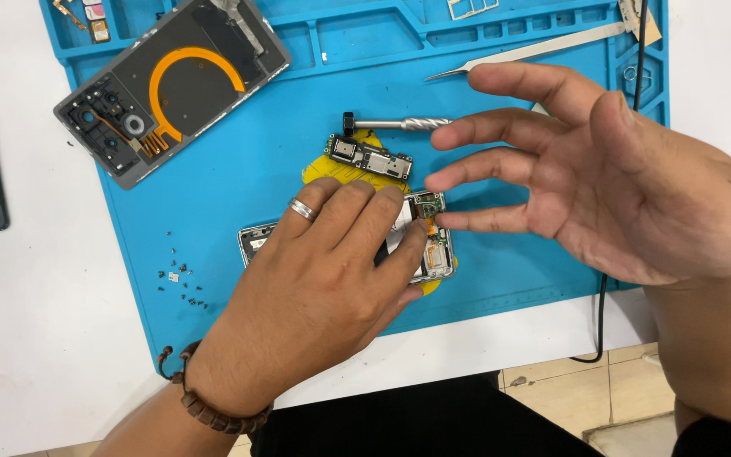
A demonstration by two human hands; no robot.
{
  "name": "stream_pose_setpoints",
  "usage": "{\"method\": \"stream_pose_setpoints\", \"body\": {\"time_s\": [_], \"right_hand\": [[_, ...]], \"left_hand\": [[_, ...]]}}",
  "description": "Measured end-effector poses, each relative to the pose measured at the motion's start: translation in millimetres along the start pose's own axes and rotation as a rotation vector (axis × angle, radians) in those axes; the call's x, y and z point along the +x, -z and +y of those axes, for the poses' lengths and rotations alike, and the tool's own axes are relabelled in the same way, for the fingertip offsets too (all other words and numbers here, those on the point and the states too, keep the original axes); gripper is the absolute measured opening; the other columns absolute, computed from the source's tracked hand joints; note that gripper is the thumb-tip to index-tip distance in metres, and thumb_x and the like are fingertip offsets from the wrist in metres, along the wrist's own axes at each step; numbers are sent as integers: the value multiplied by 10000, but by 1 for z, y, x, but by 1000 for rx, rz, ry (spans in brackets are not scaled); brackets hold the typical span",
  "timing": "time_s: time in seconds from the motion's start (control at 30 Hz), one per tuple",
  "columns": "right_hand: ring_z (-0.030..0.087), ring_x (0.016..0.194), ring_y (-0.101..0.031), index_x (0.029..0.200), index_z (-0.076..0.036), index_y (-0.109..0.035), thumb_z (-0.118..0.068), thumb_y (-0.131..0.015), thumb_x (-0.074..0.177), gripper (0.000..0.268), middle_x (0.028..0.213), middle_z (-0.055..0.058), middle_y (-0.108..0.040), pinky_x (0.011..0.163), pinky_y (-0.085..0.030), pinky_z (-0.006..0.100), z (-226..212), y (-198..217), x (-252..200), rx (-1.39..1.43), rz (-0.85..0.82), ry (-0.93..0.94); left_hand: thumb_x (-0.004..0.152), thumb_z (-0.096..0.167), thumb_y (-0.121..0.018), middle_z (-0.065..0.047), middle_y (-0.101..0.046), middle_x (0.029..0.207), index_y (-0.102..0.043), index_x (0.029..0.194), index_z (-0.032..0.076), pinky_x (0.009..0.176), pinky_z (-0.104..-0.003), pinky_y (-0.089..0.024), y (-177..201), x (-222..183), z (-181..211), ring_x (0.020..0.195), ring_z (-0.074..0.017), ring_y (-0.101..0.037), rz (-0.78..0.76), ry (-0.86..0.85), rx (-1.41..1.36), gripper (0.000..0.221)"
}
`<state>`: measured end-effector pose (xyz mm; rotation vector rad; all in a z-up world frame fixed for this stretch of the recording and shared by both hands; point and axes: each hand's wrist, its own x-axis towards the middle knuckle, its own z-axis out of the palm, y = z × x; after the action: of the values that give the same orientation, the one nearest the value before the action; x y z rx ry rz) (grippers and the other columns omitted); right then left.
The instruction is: The person uses a screwdriver to remove screws from the back of a disassembled smartphone. They then test the device by powering it on and interacting with the touchscreen. Finally, they use tweezers to carefully remove a small internal component from the phone's chassis.
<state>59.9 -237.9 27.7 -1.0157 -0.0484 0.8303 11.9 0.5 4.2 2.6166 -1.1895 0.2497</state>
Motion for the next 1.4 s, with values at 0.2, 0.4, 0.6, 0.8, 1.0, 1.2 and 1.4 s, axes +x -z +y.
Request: {"method": "stream_pose_setpoints", "body": {"time_s": [0.2,0.4,0.6,0.8,1.0,1.2,1.4], "right_hand": [[383,1180,-565,1404,-72,-373,-404,-573,936,607,1324,244,-499,970,-522,594,2,4,4,58,36,-6],[374,1136,-581,1414,-69,-365,-407,-540,940,607,1290,241,-514,945,-541,575,2,6,6,14,53,-14],[360,1074,-613,1385,-70,-392,-434,-525,915,609,1261,248,-541,879,-567,509,6,4,9,-56,111,-21],[357,1091,-612,1384,-74,-389,-446,-531,912,618,1271,235,-537,870,-581,518,6,4,9,-64,98,-22],[347,1125,-608,1383,-92,-390,-448,-536,901,617,1281,214,-534,852,-593,504,5,6,8,-69,112,-27],[325,1128,-612,1382,-103,-347,-460,-522,882,638,1279,195,-527,870,-620,505,3,4,5,-183,112,3],[311,993,-650,1369,-53,-328,-457,-422,841,671,1177,211,-565,813,-549,360,-3,-1,4,-484,282,51]], "left_hand": [[889,429,-700,-110,-558,1051,-613,1107,112,881,-429,-473,-1,0,-2,984,-280,-539,7,0,-16,394],[876,417,-728,-110,-547,1046,-603,1101,108,885,-431,-469,-3,-1,-3,991,-280,-535,16,6,-45,403],[874,435,-735,-108,-551,1051,-603,1094,112,887,-428,-474,-4,-1,-3,988,-277,-535,22,7,-35,412],[938,353,-660,-137,-578,1105,-594,1114,128,892,-437,-483,-4,0,-2,990,-287,-560,46,10,-64,294],[973,212,-614,-140,-559,1121,-556,1200,165,859,-444,-470,-4,1,-1,937,-294,-536,41,-6,-105,238],[972,280,-600,-145,-567,1142,-559,1188,161,863,-442,-483,-3,3,-2,990,-300,-556,11,-30,-48,250],[826,429,-659,-147,-496,1273,-545,1234,216,702,-453,-488,-5,5,-2,1139,-315,-495,-148,20,-78,474]]}}
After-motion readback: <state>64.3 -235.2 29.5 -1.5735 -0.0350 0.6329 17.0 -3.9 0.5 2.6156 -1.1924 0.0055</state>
